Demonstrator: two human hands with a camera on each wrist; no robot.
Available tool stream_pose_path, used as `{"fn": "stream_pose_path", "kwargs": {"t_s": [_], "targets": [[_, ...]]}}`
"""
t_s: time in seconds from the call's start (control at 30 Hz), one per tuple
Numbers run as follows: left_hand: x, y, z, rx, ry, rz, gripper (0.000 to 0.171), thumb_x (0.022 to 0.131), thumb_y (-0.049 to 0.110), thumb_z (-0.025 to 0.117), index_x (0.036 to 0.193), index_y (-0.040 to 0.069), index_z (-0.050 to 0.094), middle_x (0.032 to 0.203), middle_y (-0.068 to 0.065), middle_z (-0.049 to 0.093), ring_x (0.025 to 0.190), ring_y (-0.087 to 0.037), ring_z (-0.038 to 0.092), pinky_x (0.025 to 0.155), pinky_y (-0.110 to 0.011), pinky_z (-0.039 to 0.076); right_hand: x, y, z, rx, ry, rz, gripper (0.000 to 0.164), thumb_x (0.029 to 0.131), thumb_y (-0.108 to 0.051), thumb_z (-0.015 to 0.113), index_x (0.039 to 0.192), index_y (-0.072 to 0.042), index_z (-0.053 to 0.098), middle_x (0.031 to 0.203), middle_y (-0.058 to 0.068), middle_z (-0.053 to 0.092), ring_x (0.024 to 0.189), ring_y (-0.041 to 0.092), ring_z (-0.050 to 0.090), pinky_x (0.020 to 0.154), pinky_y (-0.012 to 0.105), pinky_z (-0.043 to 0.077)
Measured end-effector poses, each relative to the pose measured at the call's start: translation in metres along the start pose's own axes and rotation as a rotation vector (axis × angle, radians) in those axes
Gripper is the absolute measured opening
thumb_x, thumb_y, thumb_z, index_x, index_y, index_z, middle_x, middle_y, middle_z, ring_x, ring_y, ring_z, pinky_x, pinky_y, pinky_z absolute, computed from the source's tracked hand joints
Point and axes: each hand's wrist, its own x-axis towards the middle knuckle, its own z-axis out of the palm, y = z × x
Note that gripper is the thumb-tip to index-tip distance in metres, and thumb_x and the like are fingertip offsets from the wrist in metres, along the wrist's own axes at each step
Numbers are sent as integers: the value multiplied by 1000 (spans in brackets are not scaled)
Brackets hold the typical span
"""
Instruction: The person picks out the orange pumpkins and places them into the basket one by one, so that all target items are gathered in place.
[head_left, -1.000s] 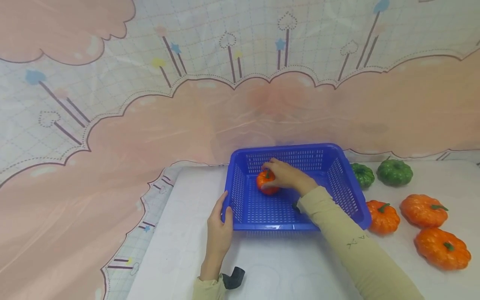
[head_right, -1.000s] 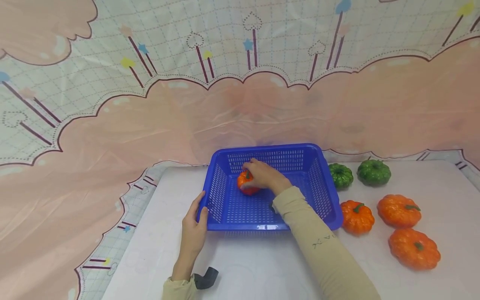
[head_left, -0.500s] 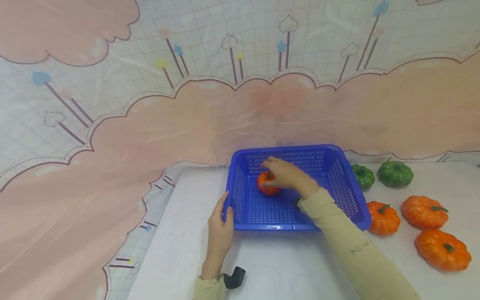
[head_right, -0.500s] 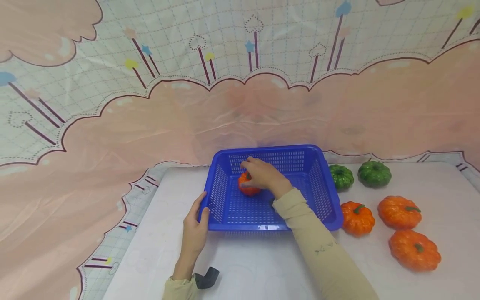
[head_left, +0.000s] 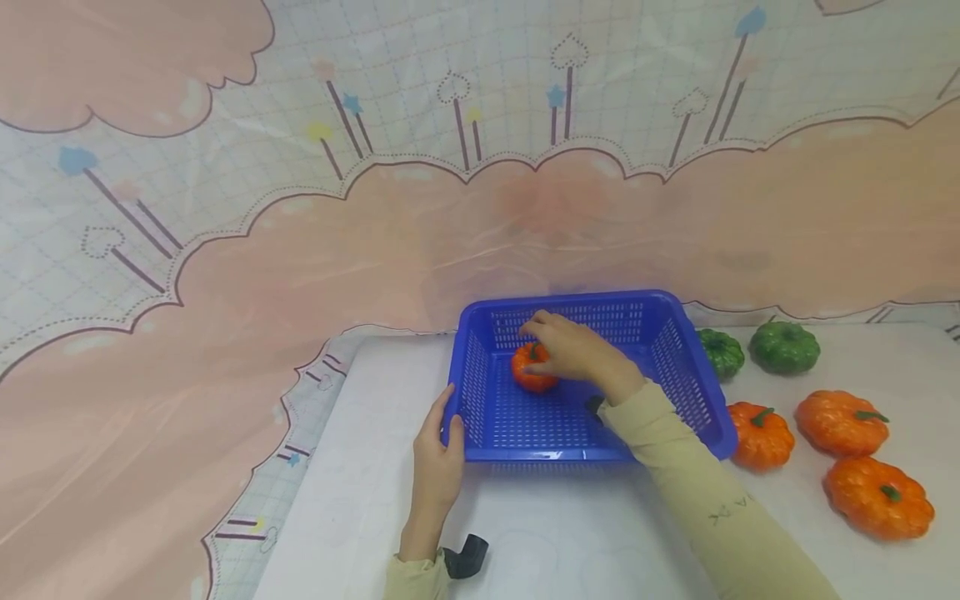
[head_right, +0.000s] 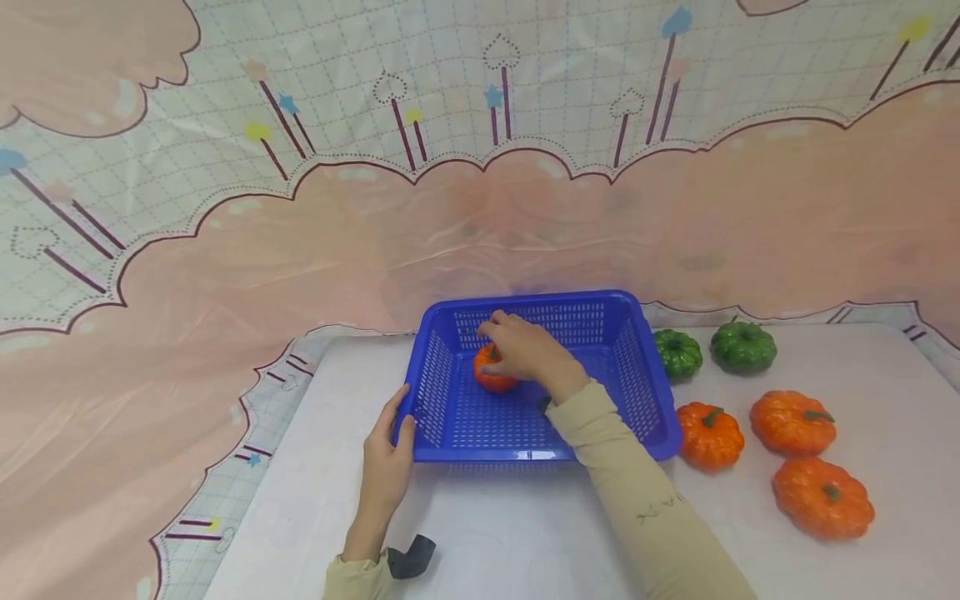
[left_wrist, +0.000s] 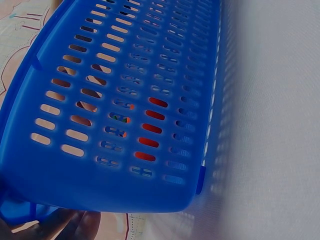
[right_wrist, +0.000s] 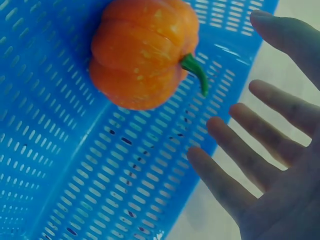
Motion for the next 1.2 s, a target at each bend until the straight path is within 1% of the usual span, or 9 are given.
{"fn": "stream_pose_path", "kwargs": {"t_s": [0.17,0.47,0.67,0.8,1.0,1.2], "targets": [[-1,-1,-1,-1,-6,-7,44,102,6,49,145,7,48,150,-16,48,142,-33,41,117,-49,34,-6,-6,-7,9,19,0,55,86,-30,77,131,-3,61,128,17,58,120,35,58,104,49,50],[0,0,0,-12,-6,-2,44,101,6,49,145,7,48,150,-16,48,142,-33,41,118,-49,34,-19,-12,-18,28,71,0,55,85,-28,78,130,-2,60,129,17,58,119,36,59,104,50,49],[-1,0,-1,-2,-2,-8,44,101,6,49,145,7,48,150,-16,48,142,-33,41,118,-50,34,-26,-16,-24,29,75,7,56,87,-31,76,133,-4,58,133,16,56,124,35,56,106,51,48],[-1,0,0,-6,-8,-8,44,101,6,49,146,7,48,150,-16,47,142,-33,41,118,-50,34,-32,-18,-27,10,81,5,58,87,-31,76,134,-2,57,134,16,56,125,35,56,106,51,48],[-1,2,0,-6,-9,-13,44,101,6,49,146,7,48,150,-16,47,142,-33,40,118,-50,34,-41,-20,-31,-34,118,-17,59,87,-30,77,134,0,57,135,18,56,126,36,55,106,51,48],[-1,2,0,0,-3,-9,44,101,6,49,145,7,48,150,-16,48,142,-33,41,117,-49,34,-49,-22,-34,-46,165,-41,57,86,-29,78,131,0,58,133,18,57,125,35,55,105,50,48]]}}
